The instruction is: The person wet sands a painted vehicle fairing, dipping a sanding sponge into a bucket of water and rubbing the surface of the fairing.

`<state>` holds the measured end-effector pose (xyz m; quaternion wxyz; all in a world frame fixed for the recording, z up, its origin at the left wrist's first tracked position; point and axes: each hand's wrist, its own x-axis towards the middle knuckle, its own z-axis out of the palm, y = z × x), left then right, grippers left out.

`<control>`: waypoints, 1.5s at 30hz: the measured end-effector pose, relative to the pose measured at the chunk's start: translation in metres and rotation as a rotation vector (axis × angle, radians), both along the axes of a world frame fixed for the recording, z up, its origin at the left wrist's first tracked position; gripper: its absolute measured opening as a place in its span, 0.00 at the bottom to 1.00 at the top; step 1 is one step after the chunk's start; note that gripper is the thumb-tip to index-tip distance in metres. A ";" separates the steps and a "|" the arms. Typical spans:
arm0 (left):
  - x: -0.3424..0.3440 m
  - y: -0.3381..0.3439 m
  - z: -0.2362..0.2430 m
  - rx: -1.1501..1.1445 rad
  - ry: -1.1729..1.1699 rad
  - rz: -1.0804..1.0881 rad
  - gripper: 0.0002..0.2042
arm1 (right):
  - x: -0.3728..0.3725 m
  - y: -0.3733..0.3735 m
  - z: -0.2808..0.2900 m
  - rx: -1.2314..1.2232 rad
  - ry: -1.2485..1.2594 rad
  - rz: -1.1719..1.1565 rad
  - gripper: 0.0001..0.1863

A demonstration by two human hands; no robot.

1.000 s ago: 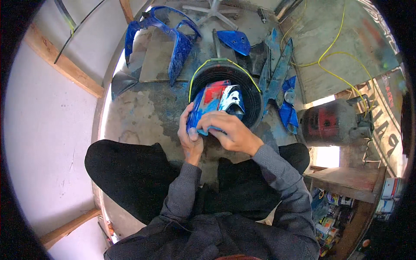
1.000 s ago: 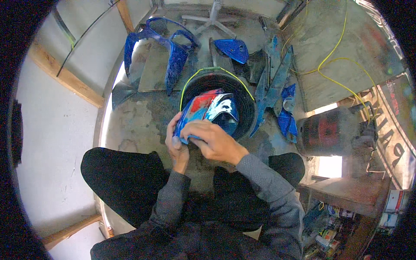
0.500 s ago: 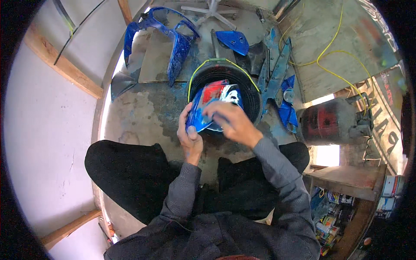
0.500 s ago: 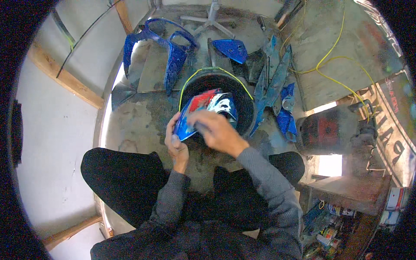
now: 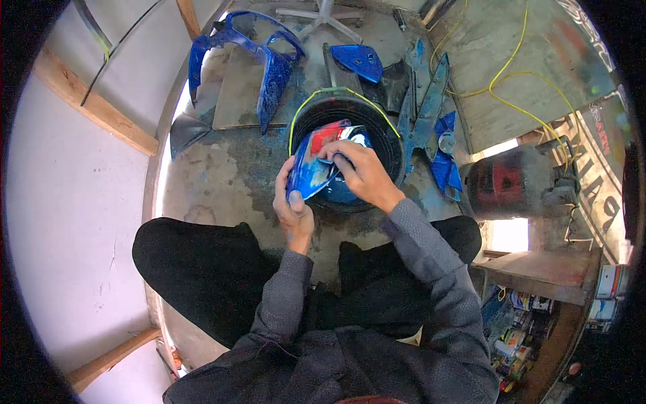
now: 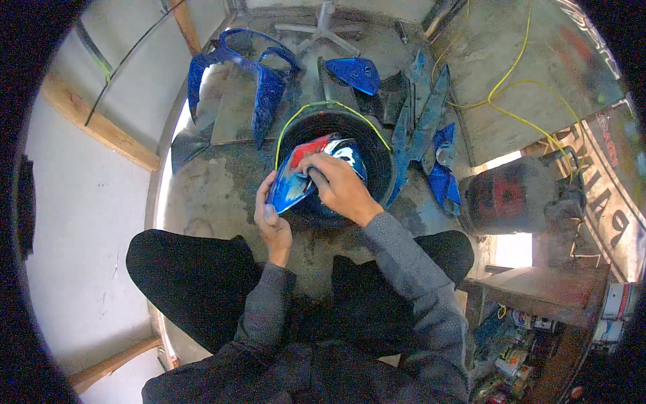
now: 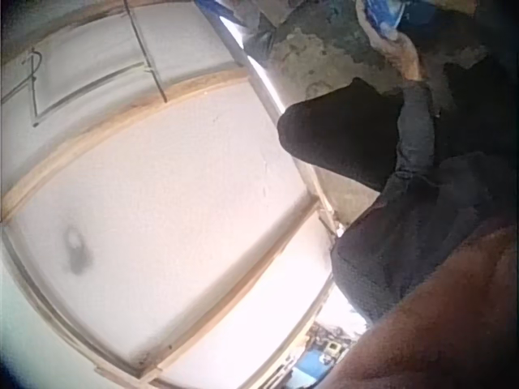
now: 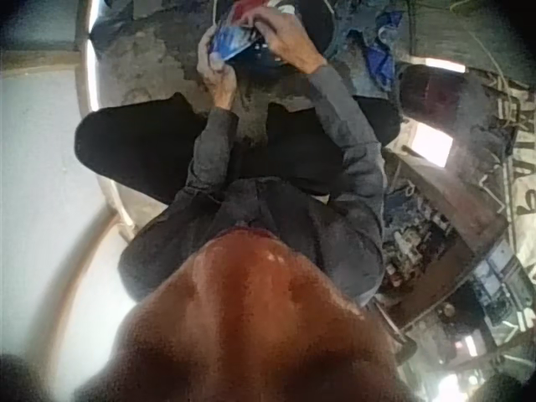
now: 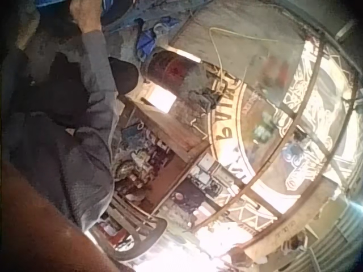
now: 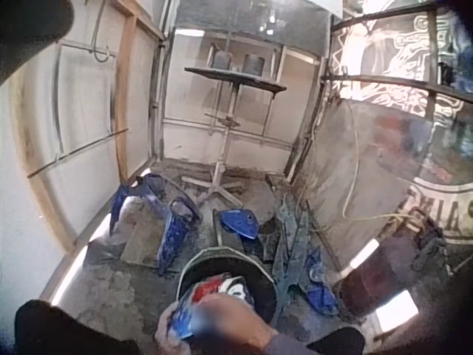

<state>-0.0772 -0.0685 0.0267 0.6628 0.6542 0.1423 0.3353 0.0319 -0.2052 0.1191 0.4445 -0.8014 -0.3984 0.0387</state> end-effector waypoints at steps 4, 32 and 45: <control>-0.001 0.007 -0.011 0.027 -0.038 0.010 0.54 | -0.045 0.016 0.011 0.068 -0.101 0.267 0.11; 0.004 0.003 -0.016 0.052 -0.014 0.031 0.57 | -0.056 -0.023 -0.024 0.205 -0.144 -0.100 0.07; 0.003 0.002 -0.012 0.041 0.003 0.033 0.50 | -0.054 -0.023 -0.027 0.220 0.049 -0.183 0.06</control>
